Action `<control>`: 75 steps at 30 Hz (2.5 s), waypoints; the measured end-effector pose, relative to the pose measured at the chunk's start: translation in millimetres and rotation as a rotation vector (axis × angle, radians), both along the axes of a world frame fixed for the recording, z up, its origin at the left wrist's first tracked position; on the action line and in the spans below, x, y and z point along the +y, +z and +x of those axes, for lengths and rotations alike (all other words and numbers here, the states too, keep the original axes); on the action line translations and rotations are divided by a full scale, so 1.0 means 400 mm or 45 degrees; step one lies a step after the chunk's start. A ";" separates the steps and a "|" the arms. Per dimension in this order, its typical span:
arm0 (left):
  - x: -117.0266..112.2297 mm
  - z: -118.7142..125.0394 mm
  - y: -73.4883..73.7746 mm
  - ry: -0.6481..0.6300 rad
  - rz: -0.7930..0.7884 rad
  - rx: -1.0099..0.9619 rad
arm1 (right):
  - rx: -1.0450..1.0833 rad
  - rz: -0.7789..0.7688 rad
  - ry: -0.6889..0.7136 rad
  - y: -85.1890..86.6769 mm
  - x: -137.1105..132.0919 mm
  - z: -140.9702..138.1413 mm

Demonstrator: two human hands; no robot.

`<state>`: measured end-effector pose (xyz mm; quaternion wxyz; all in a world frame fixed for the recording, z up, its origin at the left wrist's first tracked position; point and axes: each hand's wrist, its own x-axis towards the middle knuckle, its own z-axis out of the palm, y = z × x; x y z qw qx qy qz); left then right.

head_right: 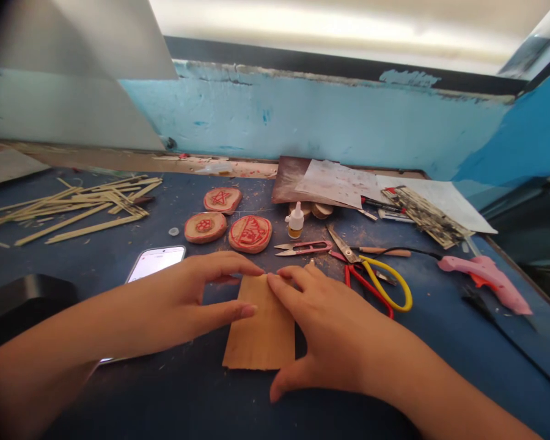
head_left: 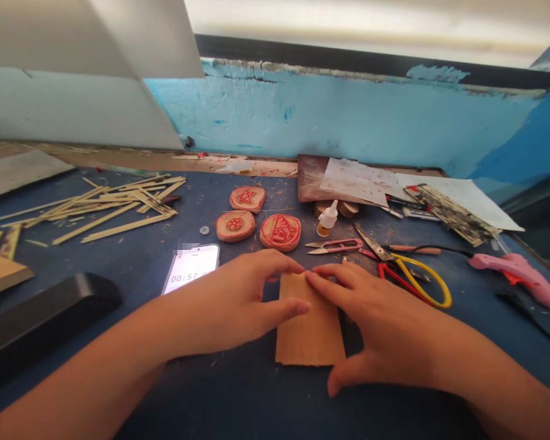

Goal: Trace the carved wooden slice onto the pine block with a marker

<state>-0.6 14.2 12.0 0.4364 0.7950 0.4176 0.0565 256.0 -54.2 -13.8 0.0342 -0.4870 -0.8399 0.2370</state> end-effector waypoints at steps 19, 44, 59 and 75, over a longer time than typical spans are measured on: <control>0.005 0.010 0.000 0.249 -0.162 -0.309 | 0.670 -0.144 -0.444 0.052 0.042 0.021; 0.024 -0.005 -0.033 0.139 -0.023 0.038 | 0.113 0.269 0.238 -0.014 0.029 0.004; 0.028 0.014 -0.058 0.359 -0.220 -0.539 | 0.520 -0.156 -0.608 0.010 0.054 0.022; -0.018 -0.007 -0.009 -0.078 0.125 0.261 | 0.110 -0.156 -0.222 0.017 0.029 0.025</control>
